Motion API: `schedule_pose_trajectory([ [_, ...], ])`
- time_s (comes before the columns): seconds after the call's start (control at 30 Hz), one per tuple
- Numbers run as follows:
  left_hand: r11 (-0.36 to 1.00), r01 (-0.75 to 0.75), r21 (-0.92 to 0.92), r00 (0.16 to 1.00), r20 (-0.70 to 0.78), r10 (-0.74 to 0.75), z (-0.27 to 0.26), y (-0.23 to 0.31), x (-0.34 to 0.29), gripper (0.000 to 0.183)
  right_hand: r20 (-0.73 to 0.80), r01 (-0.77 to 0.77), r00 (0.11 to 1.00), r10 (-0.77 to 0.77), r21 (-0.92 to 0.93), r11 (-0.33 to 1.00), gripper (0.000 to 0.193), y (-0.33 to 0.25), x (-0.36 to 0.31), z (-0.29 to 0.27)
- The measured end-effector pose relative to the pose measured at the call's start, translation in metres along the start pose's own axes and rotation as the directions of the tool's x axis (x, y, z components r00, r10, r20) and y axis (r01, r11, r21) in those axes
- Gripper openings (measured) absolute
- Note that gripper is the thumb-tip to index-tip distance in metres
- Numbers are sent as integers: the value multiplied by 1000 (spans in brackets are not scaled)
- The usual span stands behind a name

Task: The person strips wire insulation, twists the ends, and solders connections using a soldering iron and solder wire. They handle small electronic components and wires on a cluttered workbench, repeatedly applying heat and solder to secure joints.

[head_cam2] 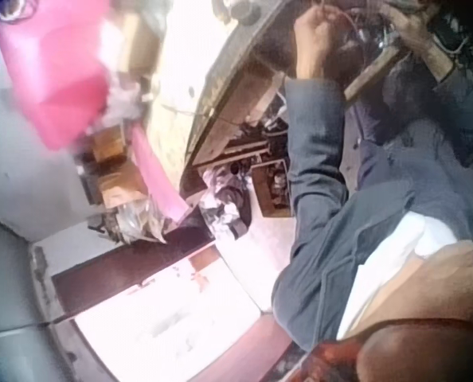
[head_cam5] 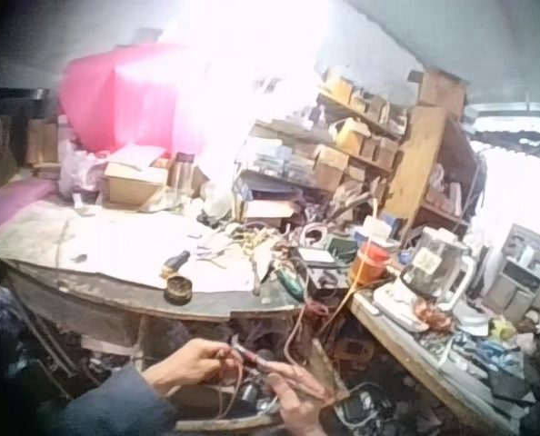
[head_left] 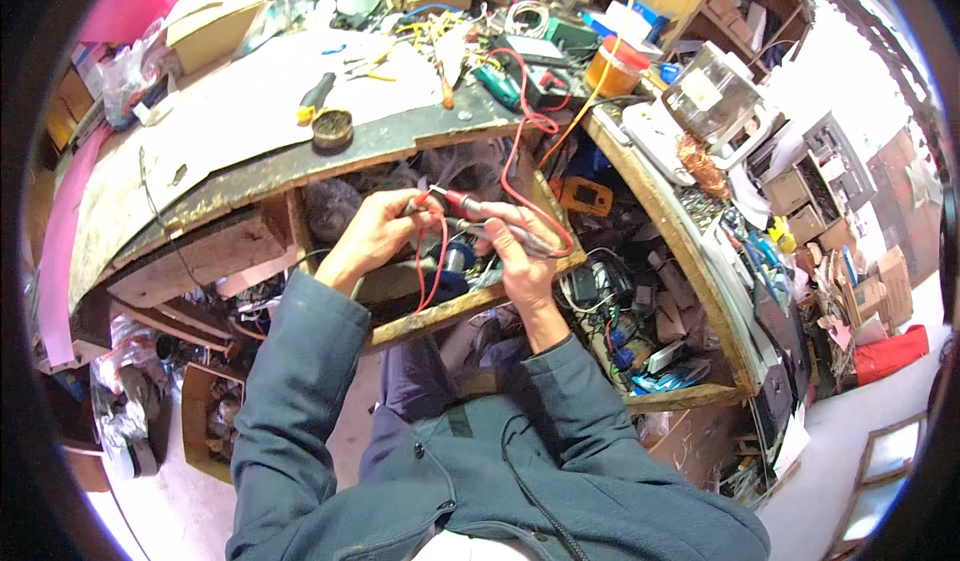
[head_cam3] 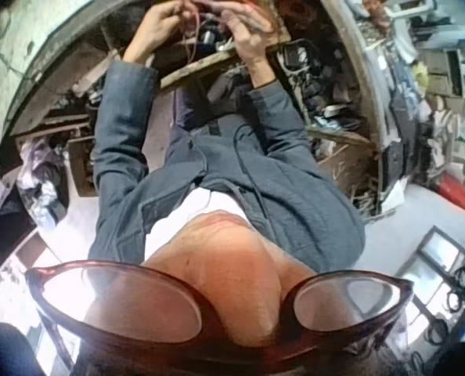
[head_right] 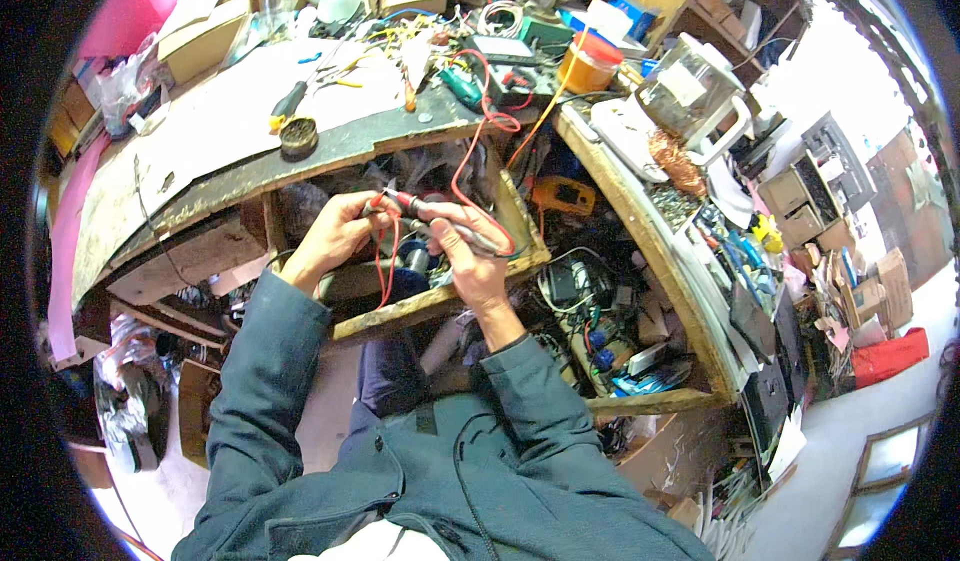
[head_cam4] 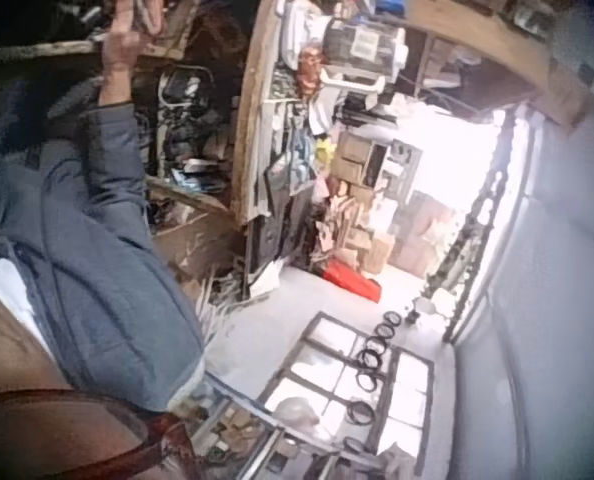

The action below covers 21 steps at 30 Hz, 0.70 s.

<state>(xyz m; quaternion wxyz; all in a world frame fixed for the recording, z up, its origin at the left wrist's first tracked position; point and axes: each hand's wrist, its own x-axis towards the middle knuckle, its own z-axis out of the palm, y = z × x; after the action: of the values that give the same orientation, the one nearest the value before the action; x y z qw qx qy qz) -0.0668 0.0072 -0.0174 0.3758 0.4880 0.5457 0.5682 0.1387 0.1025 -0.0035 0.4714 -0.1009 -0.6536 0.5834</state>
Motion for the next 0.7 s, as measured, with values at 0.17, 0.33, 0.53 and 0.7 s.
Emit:
schedule_pose_trajectory([
  [0.17,997,52,-55,998,-25,-53,2,8,-2,10,4,-23,1000,23,42,999,19,-1,1,1],
  [0.33,995,5,-98,1000,-20,-7,-1,-3,1,10,8,-20,1000,20,15,1000,19,-1,1,0],
  [0.53,998,2,-62,1000,-20,-3,-1,-5,2,8,-7,-32,999,33,19,999,20,-1,1,-4],
  [0.7,998,-27,58,998,-55,30,-2,-12,4,9,-136,163,980,-149,98,982,26,-33,49,-16],
])
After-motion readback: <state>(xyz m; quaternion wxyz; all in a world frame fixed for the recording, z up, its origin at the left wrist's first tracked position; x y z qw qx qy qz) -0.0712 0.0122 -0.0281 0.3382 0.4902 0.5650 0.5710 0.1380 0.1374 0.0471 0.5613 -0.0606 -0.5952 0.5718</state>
